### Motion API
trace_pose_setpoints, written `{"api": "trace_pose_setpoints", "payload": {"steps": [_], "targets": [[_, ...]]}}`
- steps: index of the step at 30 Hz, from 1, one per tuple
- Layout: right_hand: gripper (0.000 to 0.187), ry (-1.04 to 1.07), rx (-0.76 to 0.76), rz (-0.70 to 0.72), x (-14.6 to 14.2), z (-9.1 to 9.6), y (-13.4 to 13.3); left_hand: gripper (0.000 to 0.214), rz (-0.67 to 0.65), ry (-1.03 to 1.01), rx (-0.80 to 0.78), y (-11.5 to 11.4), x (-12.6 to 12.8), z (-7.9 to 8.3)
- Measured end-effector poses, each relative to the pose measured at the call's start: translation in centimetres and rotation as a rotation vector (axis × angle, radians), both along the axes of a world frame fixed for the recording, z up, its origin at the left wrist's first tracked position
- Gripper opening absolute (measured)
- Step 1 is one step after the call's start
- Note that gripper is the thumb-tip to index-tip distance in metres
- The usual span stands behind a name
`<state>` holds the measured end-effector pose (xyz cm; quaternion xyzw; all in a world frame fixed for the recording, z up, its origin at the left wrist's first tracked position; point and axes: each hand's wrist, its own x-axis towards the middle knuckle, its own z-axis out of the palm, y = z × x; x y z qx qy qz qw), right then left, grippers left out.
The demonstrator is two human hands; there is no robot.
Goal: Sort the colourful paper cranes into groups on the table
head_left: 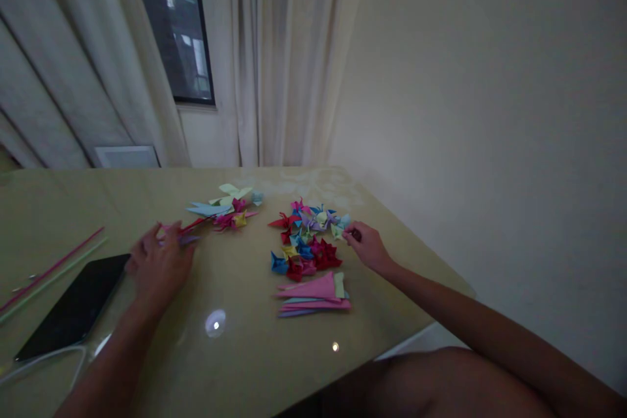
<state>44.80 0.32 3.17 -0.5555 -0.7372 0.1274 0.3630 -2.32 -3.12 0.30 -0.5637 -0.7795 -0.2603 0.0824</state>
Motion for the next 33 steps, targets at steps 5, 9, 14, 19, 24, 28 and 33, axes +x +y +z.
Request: {"api": "trace_pose_setpoints", "payload": {"steps": [5,9,14,19,24,28,33], "targets": [[0.014,-0.016,-0.141,0.075,1.3,-2.0,-0.6,0.042,-0.021,0.071,-0.231,0.2,-1.7,-0.2],[0.017,-0.05,-0.164,0.168,0.8,-2.0,-1.2,0.042,-0.098,-0.071,-0.109,0.5,-0.4,0.6],[0.015,-0.085,-0.001,0.11,0.3,-1.1,-1.3,0.064,-0.056,-0.347,0.058,0.1,1.5,1.4],[0.016,-0.067,0.093,0.188,-2.1,0.7,-2.1,0.077,-0.294,-0.534,0.221,-0.9,5.2,1.5],[0.014,-0.052,0.077,0.393,-6.6,2.3,-3.5,0.076,-0.541,-0.642,0.162,-2.2,9.4,1.2],[0.024,-0.009,0.027,0.521,-10.1,3.0,-4.3,0.077,-0.777,-0.656,0.032,-3.2,11.0,0.0],[0.011,0.043,0.007,0.602,-13.4,3.4,-5.0,0.08,-0.936,-0.635,-0.065,-4.1,12.0,-1.1]]}}
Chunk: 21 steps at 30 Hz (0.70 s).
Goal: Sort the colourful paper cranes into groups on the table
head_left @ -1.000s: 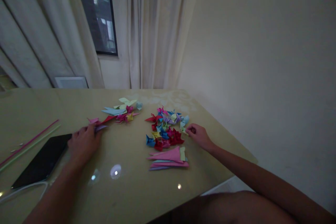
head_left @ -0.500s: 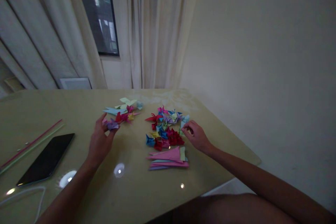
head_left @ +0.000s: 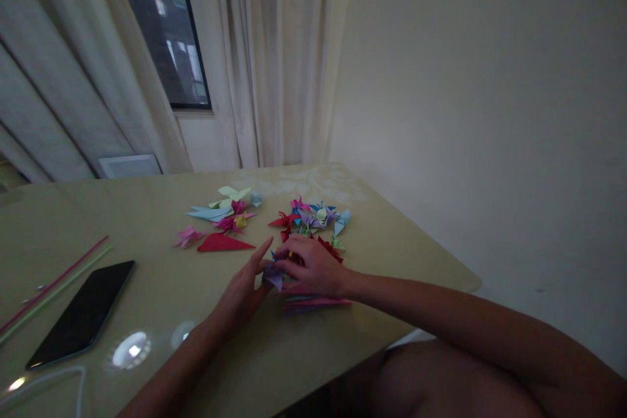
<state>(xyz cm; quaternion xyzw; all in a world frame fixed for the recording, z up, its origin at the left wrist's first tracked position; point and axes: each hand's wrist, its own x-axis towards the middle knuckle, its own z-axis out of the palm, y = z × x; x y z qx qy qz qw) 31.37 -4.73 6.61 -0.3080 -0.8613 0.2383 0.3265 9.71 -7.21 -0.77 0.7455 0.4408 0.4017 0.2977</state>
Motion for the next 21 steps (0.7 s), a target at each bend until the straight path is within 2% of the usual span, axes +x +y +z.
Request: {"api": "trace_pose_setpoints", "payload": {"steps": [3,6,9,12,13,16,19,21], "targets": [[0.006,-0.006,-0.005,0.029,-0.8,-0.3,0.3,0.081,-0.013,0.038,0.019,0.1,-0.1,0.1],[0.007,0.063,-0.01,-0.073,0.1,-0.8,2.3,0.073,0.088,0.118,0.141,1.2,-1.6,0.4],[0.01,0.108,0.03,-0.384,3.1,-0.9,5.6,0.055,0.362,0.316,0.228,2.9,-4.1,0.1],[0.017,0.013,0.096,-0.8,7.9,-0.4,8.6,0.051,0.566,0.59,0.121,4.2,-6.3,-0.5],[0.019,-0.07,0.135,-0.892,9.7,-0.2,9.3,0.052,0.586,0.657,0.066,4.5,-6.8,-0.7],[0.023,-0.177,0.148,-0.974,14.5,0.4,10.1,0.056,0.573,0.78,-0.025,4.8,-7.5,-0.7],[0.02,-0.301,0.098,-0.967,17.6,0.0,9.7,0.052,0.51,0.876,-0.014,5.0,-7.5,-0.4],[0.018,-0.36,0.052,-0.933,18.3,-0.8,9.4,0.048,0.454,0.908,0.006,5.1,-7.6,-0.3]]}}
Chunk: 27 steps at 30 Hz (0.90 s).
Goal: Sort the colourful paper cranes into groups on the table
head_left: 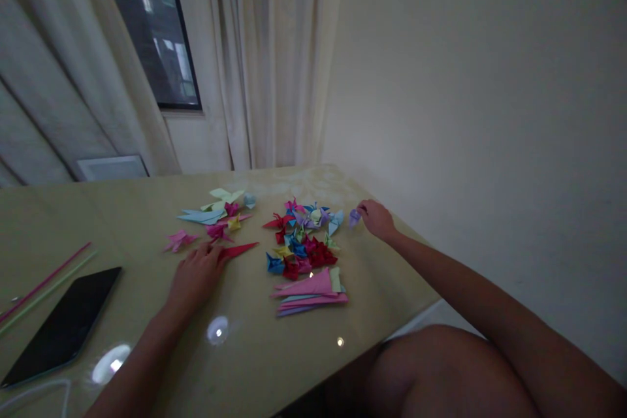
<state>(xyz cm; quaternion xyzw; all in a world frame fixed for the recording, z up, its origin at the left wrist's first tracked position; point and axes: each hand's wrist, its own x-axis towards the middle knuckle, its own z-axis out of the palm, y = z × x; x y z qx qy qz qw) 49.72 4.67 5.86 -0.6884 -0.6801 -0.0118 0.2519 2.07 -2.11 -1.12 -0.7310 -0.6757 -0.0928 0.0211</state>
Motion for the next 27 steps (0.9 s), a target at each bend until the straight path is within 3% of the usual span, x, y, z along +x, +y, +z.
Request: {"api": "trace_pose_setpoints", "payload": {"steps": [7,10,14,17,20,22,24,27], "targets": [[0.015,0.011,-0.119,0.13,-1.6,-2.2,0.0,0.04,-0.031,-0.146,0.073,0.3,-1.1,-0.1],[0.021,0.03,-0.073,0.091,-1.8,-1.7,0.2,0.036,-0.087,-0.275,0.067,0.1,-0.9,0.4],[0.032,0.087,0.113,0.066,-3.2,-0.6,-0.4,0.036,-0.173,-0.66,0.039,-0.5,0.8,1.3],[0.027,0.213,0.196,0.273,-6.6,-0.2,-2.2,0.043,-0.233,-0.943,0.024,-1.4,3.0,1.9],[0.032,0.314,0.065,0.618,-11.2,-0.4,-4.4,0.051,-0.267,-1.099,-0.018,-2.5,5.3,2.3],[0.041,0.377,-0.022,0.772,-14.0,-0.7,-5.5,0.051,-0.285,-1.118,-0.018,-3.1,6.3,2.5],[0.028,0.447,-0.087,0.812,-15.9,-0.9,-5.9,0.047,-0.307,-1.136,-0.051,-3.5,6.8,2.6],[0.01,0.625,-0.166,0.738,-17.1,-0.7,-5.7,0.046,-0.322,-1.235,-0.132,-3.8,6.8,2.9]]}}
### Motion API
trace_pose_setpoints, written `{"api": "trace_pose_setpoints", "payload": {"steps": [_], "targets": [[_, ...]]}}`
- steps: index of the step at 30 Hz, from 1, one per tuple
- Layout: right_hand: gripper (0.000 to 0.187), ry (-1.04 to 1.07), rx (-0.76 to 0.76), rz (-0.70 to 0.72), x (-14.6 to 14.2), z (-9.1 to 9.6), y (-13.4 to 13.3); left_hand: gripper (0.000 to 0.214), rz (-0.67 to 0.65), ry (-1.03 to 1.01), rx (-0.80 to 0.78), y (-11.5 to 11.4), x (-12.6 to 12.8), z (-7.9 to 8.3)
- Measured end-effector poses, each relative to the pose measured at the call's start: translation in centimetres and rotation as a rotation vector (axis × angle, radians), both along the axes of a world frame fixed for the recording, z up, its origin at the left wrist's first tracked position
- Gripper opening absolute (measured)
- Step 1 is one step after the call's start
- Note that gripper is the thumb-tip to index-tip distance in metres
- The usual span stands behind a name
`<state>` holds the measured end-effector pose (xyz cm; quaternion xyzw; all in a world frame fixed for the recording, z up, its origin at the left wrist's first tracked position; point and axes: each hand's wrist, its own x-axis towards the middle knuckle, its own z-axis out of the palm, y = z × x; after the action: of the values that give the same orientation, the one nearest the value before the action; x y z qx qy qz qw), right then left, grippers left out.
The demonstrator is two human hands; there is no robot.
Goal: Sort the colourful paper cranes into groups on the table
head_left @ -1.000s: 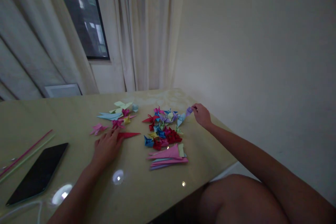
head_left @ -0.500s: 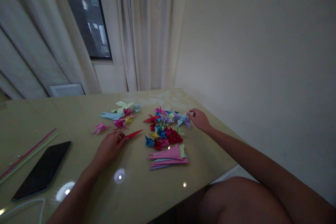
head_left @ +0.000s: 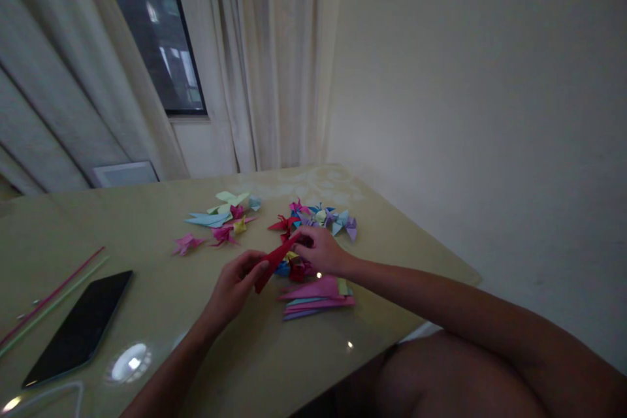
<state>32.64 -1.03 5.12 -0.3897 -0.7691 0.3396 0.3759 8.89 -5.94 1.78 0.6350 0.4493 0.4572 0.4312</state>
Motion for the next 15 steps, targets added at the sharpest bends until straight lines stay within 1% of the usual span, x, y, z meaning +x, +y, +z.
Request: {"api": "trace_pose_setpoints", "payload": {"steps": [3,5,7,9,12,13,15], "targets": [[0.012,0.094,-0.11,-0.003,0.1,0.5,0.3,0.049,0.025,-0.139,-0.082,-0.2,0.1,0.4],[0.017,0.077,-0.147,0.044,0.2,0.8,-0.1,0.05,0.023,-0.233,-0.134,-0.4,0.5,0.7],[0.023,0.047,-0.178,0.095,-0.1,0.8,-0.8,0.047,-0.001,-0.296,-0.145,-0.7,1.0,0.9],[0.025,0.054,-0.212,0.154,-0.7,0.7,-1.6,0.042,-0.022,-0.308,-0.129,-1.1,1.5,0.9],[0.019,0.089,-0.242,0.249,-1.6,0.5,-2.2,0.039,-0.051,-0.295,-0.126,-1.5,1.9,0.9],[0.018,0.093,-0.238,0.258,-1.7,0.5,-2.1,0.038,-0.063,-0.288,-0.129,-1.6,1.9,0.9],[0.016,0.092,-0.202,0.215,-1.8,0.5,-1.7,0.038,-0.076,-0.257,-0.117,-1.6,1.9,0.8]]}}
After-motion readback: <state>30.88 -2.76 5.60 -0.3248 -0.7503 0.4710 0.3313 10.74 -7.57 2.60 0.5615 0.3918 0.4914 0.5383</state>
